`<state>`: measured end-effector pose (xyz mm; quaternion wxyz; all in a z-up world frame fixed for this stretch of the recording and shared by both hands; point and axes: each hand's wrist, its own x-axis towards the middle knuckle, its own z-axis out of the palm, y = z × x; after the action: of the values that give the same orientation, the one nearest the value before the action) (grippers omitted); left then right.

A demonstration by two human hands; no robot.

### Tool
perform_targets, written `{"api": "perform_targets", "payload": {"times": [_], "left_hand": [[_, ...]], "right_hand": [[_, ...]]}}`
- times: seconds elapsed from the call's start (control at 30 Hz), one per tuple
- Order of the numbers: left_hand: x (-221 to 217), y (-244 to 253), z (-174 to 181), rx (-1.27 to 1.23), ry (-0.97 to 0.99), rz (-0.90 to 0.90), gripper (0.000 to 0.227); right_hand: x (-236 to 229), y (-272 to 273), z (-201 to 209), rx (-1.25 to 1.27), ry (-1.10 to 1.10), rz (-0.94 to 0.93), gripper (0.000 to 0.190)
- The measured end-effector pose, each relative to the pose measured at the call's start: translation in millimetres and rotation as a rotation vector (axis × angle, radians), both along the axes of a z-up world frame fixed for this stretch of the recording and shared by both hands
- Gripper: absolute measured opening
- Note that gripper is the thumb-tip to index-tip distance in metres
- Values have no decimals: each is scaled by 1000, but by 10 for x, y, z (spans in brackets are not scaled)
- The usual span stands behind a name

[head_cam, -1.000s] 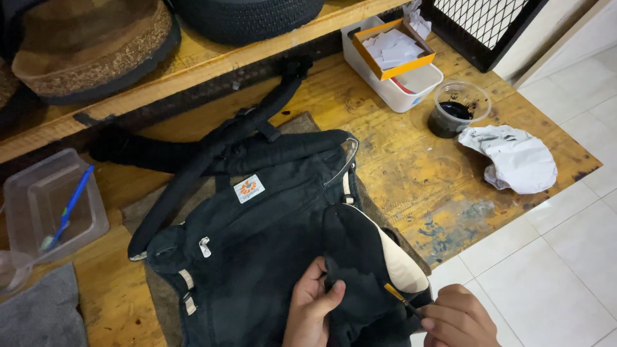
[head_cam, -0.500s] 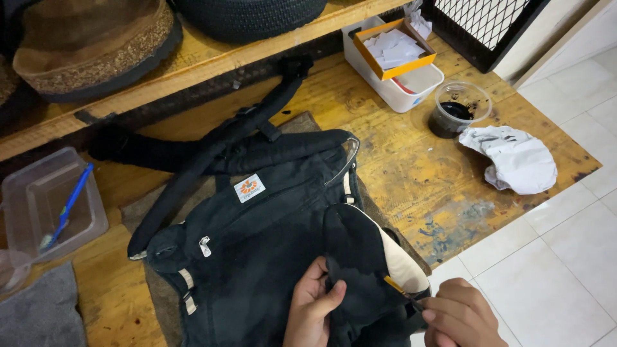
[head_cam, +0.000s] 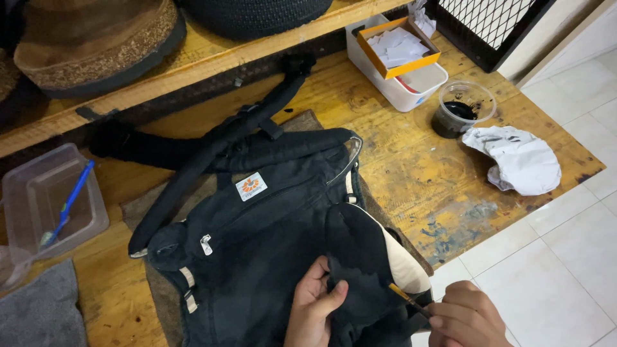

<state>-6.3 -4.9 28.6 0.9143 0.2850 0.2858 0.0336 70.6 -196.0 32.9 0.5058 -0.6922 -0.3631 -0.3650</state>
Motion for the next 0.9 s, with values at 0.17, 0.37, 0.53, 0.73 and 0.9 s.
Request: {"api": "perform_targets", "payload": {"times": [0.17, 0.37, 0.53, 0.73, 0.9], "left_hand": [[-6, -8, -20, -31, -23, 12, 18], [-5, -3, -40, -3, -20, 9, 18], [-8, -15, -79, 21, -76, 14, 21], [-6, -19, -45, 10, -104, 19, 20], [-15, -16, -84, 2, -80, 21, 19]], "right_hand": [[-104, 121, 255, -97, 141, -73, 37], [-65, 66, 153, -85, 89, -8, 35], [63, -121, -30, -124, -24, 92, 37], [-93, 121, 323, -71, 134, -35, 36], [41, 39, 116, -70, 48, 17, 44]]}}
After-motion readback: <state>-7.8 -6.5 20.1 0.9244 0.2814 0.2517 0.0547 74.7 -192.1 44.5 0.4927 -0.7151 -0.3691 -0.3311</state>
